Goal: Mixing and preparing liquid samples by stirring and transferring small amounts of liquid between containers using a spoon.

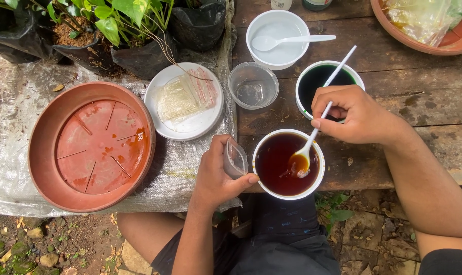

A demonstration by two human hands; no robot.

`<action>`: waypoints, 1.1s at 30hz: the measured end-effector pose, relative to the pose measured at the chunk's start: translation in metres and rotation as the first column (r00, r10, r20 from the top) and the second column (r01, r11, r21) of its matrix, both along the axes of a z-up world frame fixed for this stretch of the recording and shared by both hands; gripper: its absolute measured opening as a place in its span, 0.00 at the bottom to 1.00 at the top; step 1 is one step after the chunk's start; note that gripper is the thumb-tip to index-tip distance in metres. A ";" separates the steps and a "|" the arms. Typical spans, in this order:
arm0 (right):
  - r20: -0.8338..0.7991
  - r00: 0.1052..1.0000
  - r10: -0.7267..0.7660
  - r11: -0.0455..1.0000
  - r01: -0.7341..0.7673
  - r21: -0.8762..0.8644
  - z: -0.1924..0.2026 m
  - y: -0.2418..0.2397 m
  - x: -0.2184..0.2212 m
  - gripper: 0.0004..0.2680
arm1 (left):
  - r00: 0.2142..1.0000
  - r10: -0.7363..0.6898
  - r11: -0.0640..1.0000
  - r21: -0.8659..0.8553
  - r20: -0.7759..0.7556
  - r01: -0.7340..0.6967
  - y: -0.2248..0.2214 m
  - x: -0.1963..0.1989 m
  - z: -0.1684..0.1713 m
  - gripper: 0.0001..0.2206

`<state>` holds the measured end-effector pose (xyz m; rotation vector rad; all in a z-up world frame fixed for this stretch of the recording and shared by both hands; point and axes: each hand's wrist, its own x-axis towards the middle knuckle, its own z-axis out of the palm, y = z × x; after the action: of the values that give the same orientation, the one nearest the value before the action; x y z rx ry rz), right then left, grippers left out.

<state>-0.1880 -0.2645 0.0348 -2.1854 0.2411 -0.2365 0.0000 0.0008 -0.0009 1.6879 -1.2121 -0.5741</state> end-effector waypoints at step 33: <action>-0.017 0.991 -0.135 0.988 0.133 -0.080 -0.013 0.002 0.001 0.07 | 0.998 0.010 0.992 0.125 -0.068 -0.002 0.006 -0.001 0.026 0.37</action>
<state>-0.1874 -0.2630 0.0217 -2.2531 0.3979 -0.3016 -0.0015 0.0063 0.0253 1.7604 -1.1418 -0.7112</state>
